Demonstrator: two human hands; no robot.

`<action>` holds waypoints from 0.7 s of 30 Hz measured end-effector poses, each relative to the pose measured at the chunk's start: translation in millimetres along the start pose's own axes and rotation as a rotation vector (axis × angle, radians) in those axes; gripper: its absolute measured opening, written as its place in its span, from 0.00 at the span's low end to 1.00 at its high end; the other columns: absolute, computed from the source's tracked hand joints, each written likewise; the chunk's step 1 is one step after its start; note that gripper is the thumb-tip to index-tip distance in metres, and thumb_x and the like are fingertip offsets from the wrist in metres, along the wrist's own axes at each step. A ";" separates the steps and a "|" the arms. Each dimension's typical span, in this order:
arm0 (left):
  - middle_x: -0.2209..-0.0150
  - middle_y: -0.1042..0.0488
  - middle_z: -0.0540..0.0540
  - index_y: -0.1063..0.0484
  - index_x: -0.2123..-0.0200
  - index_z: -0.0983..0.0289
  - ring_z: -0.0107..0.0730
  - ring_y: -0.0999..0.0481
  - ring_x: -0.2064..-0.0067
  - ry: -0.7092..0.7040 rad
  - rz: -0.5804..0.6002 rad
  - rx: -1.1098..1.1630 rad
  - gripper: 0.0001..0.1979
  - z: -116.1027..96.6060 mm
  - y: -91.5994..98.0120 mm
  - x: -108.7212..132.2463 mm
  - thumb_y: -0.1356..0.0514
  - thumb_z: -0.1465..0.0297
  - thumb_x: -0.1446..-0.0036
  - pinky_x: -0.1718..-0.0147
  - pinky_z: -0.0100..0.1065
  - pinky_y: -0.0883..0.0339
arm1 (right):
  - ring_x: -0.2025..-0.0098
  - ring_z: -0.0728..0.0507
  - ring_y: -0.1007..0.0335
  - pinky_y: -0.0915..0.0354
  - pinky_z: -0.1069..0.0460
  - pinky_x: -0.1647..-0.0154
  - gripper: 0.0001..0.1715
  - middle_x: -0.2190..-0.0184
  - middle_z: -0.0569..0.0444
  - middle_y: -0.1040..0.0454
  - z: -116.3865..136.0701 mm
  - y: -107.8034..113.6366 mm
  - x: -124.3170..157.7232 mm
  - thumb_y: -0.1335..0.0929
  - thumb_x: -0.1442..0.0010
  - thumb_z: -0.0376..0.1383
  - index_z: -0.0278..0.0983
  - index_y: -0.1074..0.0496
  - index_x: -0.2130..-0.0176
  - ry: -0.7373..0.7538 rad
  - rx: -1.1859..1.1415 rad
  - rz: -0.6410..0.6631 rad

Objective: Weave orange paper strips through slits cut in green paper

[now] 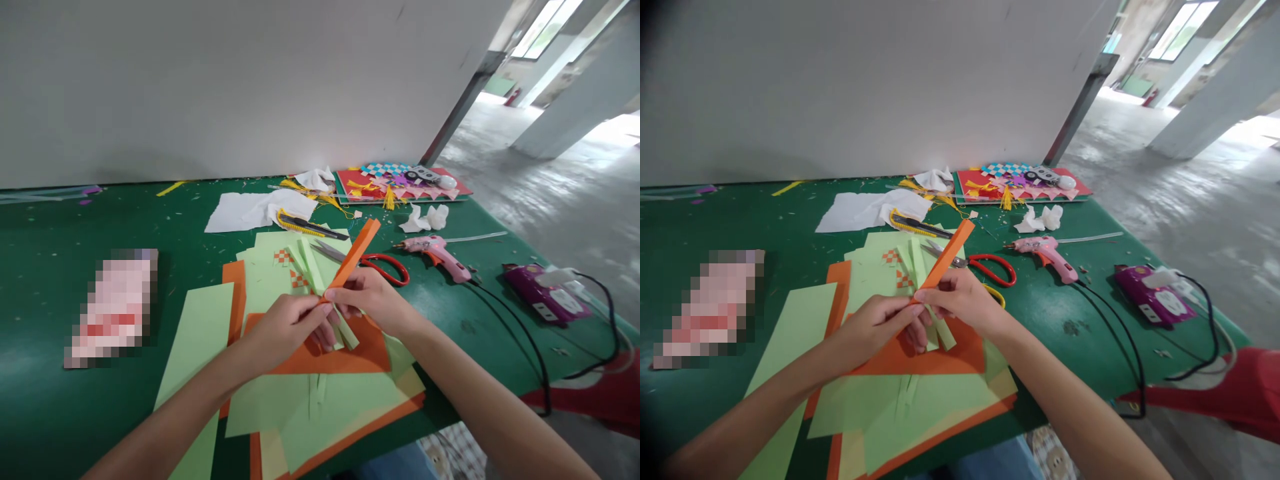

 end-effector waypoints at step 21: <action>0.71 0.21 0.55 0.28 0.65 0.65 0.34 0.21 0.71 0.029 0.043 0.004 0.18 2.6 -0.8 1.8 0.51 0.59 0.34 0.70 0.34 0.25 | 0.82 0.54 0.46 0.52 0.56 0.82 0.14 0.86 0.61 0.36 1.1 14.1 -0.7 0.28 0.48 0.39 0.34 0.33 0.77 0.016 -0.077 -0.119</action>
Point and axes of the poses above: each hand's wrist, its own x-axis away from the middle knuckle, its own y-axis out of the back of the hand, z = x × y, the point moved 5 cm from there along -x, towards the middle knuckle
